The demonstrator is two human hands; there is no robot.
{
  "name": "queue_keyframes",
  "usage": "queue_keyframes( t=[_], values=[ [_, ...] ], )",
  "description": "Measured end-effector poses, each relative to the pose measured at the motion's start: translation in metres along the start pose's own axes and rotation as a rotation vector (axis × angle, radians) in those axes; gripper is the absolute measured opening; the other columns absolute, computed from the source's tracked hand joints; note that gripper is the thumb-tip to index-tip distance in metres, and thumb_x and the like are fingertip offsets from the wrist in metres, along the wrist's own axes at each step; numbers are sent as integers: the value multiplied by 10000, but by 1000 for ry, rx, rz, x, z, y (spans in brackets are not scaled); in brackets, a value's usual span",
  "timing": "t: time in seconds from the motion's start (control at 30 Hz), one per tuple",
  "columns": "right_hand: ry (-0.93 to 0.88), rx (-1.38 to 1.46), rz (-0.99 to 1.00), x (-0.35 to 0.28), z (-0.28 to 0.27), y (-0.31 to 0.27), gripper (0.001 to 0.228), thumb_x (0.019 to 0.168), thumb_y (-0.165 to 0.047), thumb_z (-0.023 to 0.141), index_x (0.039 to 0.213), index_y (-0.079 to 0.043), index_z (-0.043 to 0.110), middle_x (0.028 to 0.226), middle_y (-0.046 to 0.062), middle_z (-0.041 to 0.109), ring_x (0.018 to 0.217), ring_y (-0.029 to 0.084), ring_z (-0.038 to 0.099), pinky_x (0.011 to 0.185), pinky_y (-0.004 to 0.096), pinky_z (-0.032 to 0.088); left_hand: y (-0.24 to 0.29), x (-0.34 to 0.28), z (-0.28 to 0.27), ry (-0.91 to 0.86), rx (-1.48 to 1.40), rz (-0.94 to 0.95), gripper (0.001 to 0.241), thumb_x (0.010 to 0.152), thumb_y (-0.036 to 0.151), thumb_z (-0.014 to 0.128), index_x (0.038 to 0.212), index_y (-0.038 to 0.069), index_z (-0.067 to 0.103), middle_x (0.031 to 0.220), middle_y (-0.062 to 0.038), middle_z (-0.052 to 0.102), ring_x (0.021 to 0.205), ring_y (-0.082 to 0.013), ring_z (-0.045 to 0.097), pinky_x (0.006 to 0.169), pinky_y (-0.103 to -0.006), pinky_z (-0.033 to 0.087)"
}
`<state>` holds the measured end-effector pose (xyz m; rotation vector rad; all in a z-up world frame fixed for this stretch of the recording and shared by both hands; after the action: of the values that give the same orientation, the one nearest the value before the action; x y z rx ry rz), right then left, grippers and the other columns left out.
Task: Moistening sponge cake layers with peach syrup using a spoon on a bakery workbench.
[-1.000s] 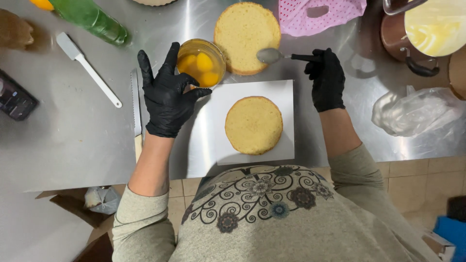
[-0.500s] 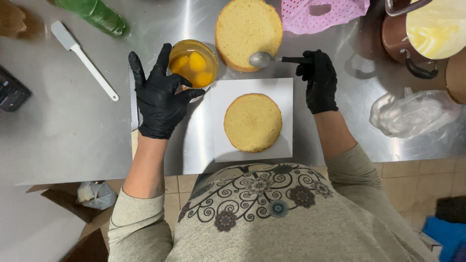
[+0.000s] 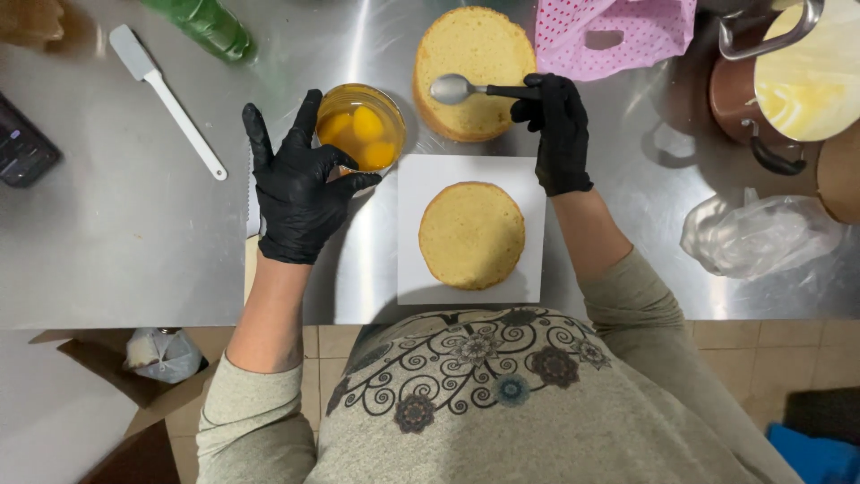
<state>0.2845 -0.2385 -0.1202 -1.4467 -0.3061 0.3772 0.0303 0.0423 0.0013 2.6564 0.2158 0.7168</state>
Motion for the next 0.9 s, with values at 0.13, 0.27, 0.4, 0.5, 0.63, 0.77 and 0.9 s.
queue_keyframes(
  t=[0.13, 0.27, 0.4, 0.5, 0.63, 0.77, 0.9],
  values=[
    [-31, 13, -60, 18, 14, -5, 324, 1123, -330, 515, 1248, -52, 626, 947, 38, 737, 829, 115, 694, 705, 241, 446, 2, 1, -4, 9, -54, -9, 389, 882, 476, 893, 839, 145, 694, 1501, -258, 592, 1227, -266, 702, 1295, -599, 9],
    [-21, -8, -94, 39, 21, -9, 315, 1138, -320, 502, 1227, -48, 635, 905, 41, 739, 799, 114, 702, 699, 237, 454, 3, 0, -6, -7, -29, -21, 356, 853, 444, 903, 849, 155, 696, 1511, -235, 601, 1200, -249, 716, 1314, -579, 12],
    [-25, -23, -123, 57, 26, -15, 283, 1140, -294, 519, 1227, -50, 632, 908, 47, 744, 787, 106, 705, 687, 226, 450, 3, 0, -6, -5, -60, -27, 349, 827, 427, 916, 858, 151, 704, 1504, -244, 601, 1147, -241, 724, 1304, -582, 6],
    [-19, -62, -148, 67, 24, -21, 255, 1143, -272, 536, 1236, -55, 632, 930, 51, 751, 798, 99, 704, 687, 220, 455, 2, -1, -4, -17, -91, -51, 342, 846, 394, 923, 848, 137, 699, 1491, -258, 611, 1082, -218, 733, 1303, -598, 12],
    [-19, -37, -184, 83, 13, -19, 198, 1143, -233, 568, 1215, -56, 618, 940, 64, 753, 816, 110, 712, 691, 229, 479, 6, 1, -4, -20, -55, -16, 294, 836, 353, 926, 844, 162, 703, 1378, -173, 667, 1280, -255, 732, 1339, -593, 4],
    [-2, 7, -211, 92, -2, -18, 115, 1113, -164, 618, 1139, -57, 583, 975, 92, 770, 808, 144, 729, 678, 247, 521, 10, 6, -6, -9, -83, -15, 325, 812, 369, 927, 834, 147, 690, 1458, -268, 621, 1188, -255, 713, 1304, -597, 24],
    [99, -44, -162, 85, -18, -30, 108, 1088, -154, 633, 1090, -62, 578, 946, 110, 780, 759, 159, 738, 615, 239, 495, 11, 9, -4, -6, -68, -4, 351, 806, 375, 937, 816, 135, 681, 1456, -275, 620, 1224, -254, 690, 1296, -604, 34]
  ],
)
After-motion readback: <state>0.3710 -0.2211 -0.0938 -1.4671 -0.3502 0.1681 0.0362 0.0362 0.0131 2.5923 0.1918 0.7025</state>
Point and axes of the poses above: each hand's wrist, its own x-axis towards the middle knuckle, its own z-axis out of the palm, y = z × x, the point moved 5 cm from there along x, towards the middle knuckle
